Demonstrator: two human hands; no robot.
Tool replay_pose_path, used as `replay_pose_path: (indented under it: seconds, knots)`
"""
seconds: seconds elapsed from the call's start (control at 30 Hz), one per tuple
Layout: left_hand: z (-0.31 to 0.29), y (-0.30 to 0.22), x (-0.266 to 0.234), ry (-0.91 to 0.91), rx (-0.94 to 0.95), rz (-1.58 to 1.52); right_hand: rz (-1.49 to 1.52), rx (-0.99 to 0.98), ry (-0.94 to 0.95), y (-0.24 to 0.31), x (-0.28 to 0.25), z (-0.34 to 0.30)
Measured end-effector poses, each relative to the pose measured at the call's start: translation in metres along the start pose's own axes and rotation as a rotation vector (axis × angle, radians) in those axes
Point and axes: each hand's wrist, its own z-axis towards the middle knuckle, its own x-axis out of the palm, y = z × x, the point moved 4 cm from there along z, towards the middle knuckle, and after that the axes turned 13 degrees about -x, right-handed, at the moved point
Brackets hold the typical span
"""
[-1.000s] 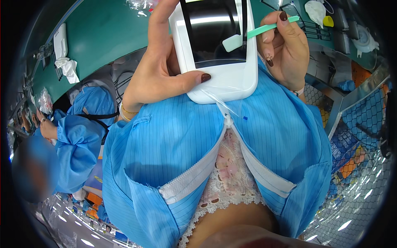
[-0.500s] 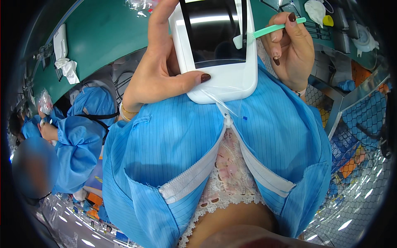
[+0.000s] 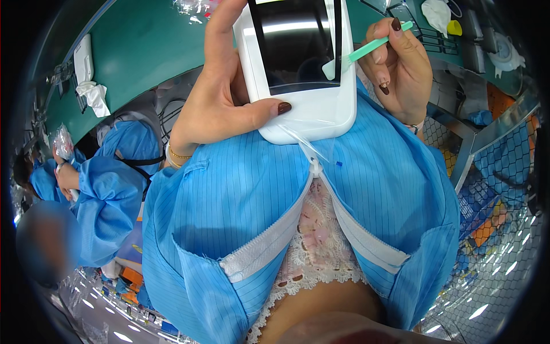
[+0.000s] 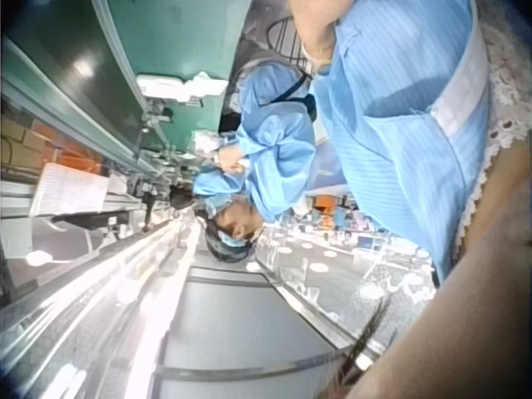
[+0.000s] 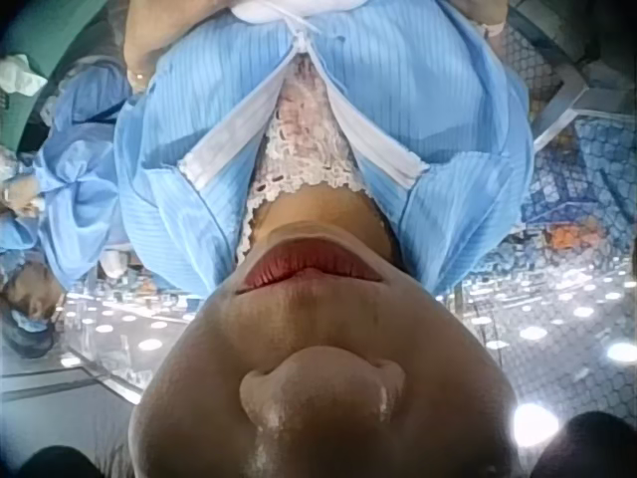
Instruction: Assembling handheld electronic devices by applying screens and protective films on an industrial assembly line.
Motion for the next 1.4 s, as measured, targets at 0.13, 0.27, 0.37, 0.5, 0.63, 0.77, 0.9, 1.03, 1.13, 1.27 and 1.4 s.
replay_pose_path:
  seconds: [0.13, 0.27, 0.37, 0.5, 0.63, 0.77, 0.9, 1.03, 1.13, 1.27, 1.4]
  knots:
    - [-0.003, -0.010, 0.007, -0.062, -0.077, -0.004, 0.010, -0.003, -0.022, 0.001, -0.001, 0.002]
    - [-0.004, -0.009, 0.007, -0.082, -0.089, -0.022, -0.025, -0.057, -0.026, 0.001, -0.002, 0.002]
    - [-0.004, -0.007, 0.006, -0.118, -0.052, -0.048, -0.085, -0.105, -0.060, 0.009, -0.004, 0.004]
    - [-0.005, -0.012, 0.004, -0.119, -0.074, -0.082, -0.111, -0.119, -0.071, 0.010, -0.003, 0.006]
    - [-0.003, -0.014, -0.001, -0.069, -0.073, 0.001, -0.134, -0.115, -0.065, 0.004, 0.007, 0.009]
    - [-0.004, -0.009, -0.003, -0.093, -0.069, -0.033, -0.117, -0.024, -0.063, -0.001, 0.009, 0.007]
    - [-0.004, -0.013, 0.000, -0.057, 0.000, -0.075, -0.044, -0.013, -0.012, 0.002, 0.005, 0.012]
    - [-0.002, -0.008, -0.002, -0.062, -0.027, -0.050, -0.093, -0.067, -0.024, 0.008, -0.002, 0.015]
    - [-0.003, -0.010, 0.003, -0.136, -0.082, -0.112, -0.111, -0.080, -0.055, 0.006, 0.003, 0.012]
    - [-0.004, -0.004, -0.007, -0.004, 0.050, -0.054, -0.072, -0.040, -0.049, 0.000, 0.006, 0.011]
    - [-0.001, -0.005, -0.003, -0.056, -0.011, -0.043, -0.060, -0.012, -0.036, 0.006, -0.005, 0.012]
